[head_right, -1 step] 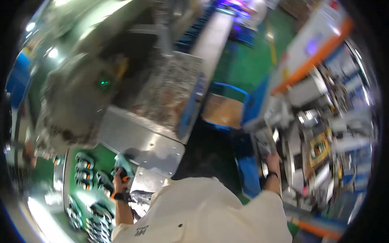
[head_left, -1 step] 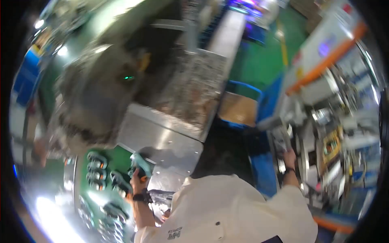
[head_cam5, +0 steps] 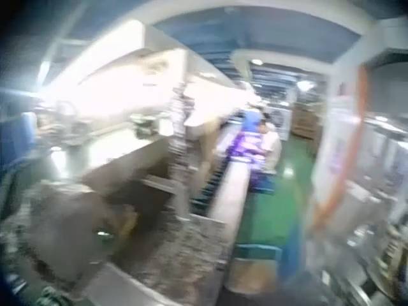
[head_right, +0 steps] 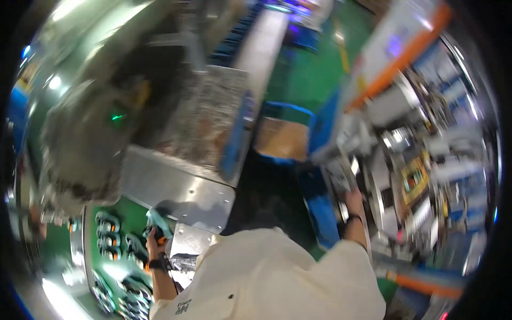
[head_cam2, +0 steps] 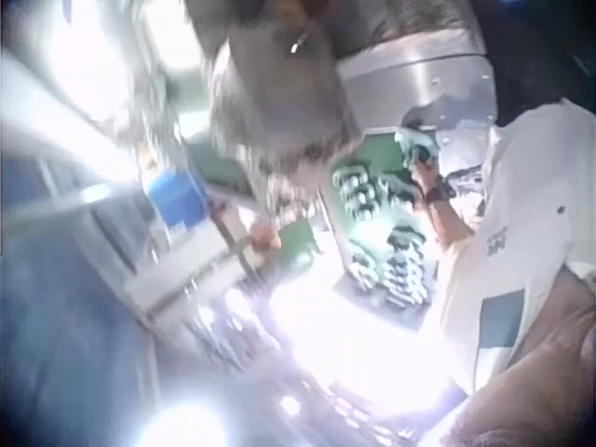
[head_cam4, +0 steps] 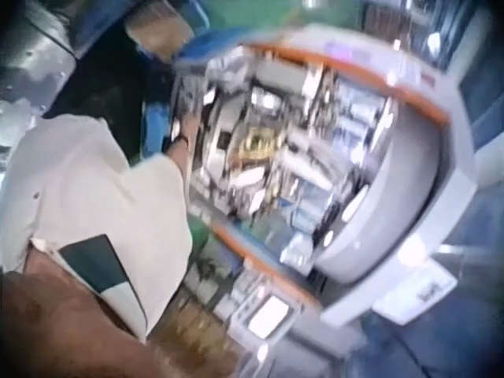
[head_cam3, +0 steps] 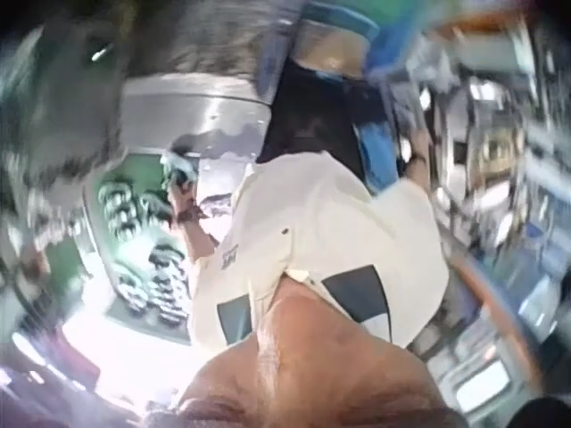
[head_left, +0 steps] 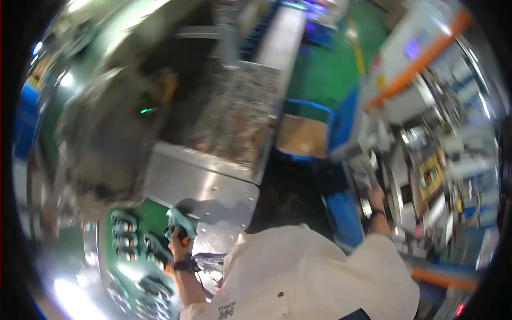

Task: Operating industrial shoe-pressing and component-attaching machinery on a factory assembly line.

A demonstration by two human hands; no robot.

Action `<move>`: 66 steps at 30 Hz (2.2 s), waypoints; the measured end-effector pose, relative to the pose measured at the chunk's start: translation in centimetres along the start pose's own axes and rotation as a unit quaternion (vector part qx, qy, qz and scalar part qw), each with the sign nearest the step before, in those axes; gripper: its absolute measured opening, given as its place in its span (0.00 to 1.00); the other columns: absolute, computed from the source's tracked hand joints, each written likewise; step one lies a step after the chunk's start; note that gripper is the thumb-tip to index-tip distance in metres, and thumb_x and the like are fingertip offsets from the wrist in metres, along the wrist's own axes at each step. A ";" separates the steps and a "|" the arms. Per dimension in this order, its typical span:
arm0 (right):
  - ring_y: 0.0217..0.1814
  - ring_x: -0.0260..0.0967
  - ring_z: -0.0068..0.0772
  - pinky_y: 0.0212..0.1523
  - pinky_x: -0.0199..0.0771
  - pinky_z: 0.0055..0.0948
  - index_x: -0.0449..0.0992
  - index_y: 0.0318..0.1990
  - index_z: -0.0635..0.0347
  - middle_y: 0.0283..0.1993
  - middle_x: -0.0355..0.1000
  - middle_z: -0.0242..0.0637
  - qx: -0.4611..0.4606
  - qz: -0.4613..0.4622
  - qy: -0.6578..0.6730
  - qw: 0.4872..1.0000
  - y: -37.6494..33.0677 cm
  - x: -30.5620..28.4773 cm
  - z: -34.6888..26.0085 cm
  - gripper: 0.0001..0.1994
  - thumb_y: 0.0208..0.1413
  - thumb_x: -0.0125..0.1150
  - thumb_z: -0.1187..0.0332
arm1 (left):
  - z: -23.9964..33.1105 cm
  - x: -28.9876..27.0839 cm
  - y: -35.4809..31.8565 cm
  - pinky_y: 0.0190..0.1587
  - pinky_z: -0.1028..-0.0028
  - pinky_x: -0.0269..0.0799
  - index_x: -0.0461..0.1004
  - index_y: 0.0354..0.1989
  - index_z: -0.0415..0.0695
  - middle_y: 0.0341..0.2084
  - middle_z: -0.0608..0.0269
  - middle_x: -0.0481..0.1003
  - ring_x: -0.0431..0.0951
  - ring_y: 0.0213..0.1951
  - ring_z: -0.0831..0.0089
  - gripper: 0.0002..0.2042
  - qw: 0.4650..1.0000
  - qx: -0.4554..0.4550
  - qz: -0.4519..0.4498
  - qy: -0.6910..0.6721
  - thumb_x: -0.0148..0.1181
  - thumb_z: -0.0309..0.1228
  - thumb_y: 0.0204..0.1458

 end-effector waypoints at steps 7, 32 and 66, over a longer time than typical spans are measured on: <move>0.40 0.72 0.58 0.44 0.72 0.47 0.75 0.37 0.64 0.33 0.74 0.54 -0.021 0.076 0.057 0.995 -0.3 -1.6 -1.2 0.09 0.55 0.56 0.67 | -4.7 2.8 -3.4 0.37 0.64 0.78 0.76 0.43 0.36 0.38 0.58 0.78 0.80 0.38 0.64 0.16 0.989 0.026 -0.051 0.133 0.67 0.31 0.48; 0.47 0.71 0.47 0.48 0.71 0.41 0.74 0.42 0.61 0.44 0.72 0.47 0.011 0.094 0.070 0.993 2.0 -1.0 0.4 0.14 0.57 0.58 0.59 | -17.1 9.1 -3.2 0.54 0.61 0.69 0.58 0.59 0.33 0.51 0.45 0.70 0.73 0.51 0.56 0.40 0.889 0.257 0.113 0.362 0.76 0.31 0.38; 0.69 0.61 0.47 0.68 0.56 0.38 0.60 0.66 0.68 0.64 0.64 0.58 -0.664 0.095 0.023 0.741 -0.3 -20.2 -112.7 0.37 0.54 0.65 0.56 | 24.0 -12.4 16.5 0.56 0.58 0.69 0.55 0.62 0.31 0.53 0.34 0.69 0.72 0.54 0.45 0.42 0.858 0.371 0.300 0.193 0.68 0.41 0.43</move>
Point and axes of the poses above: each hand's wrist, its own y-axis towards the middle knuckle, its own x-axis out of the palm, z = x × y, the point moved 7 cm from there along y, towards the middle knuckle
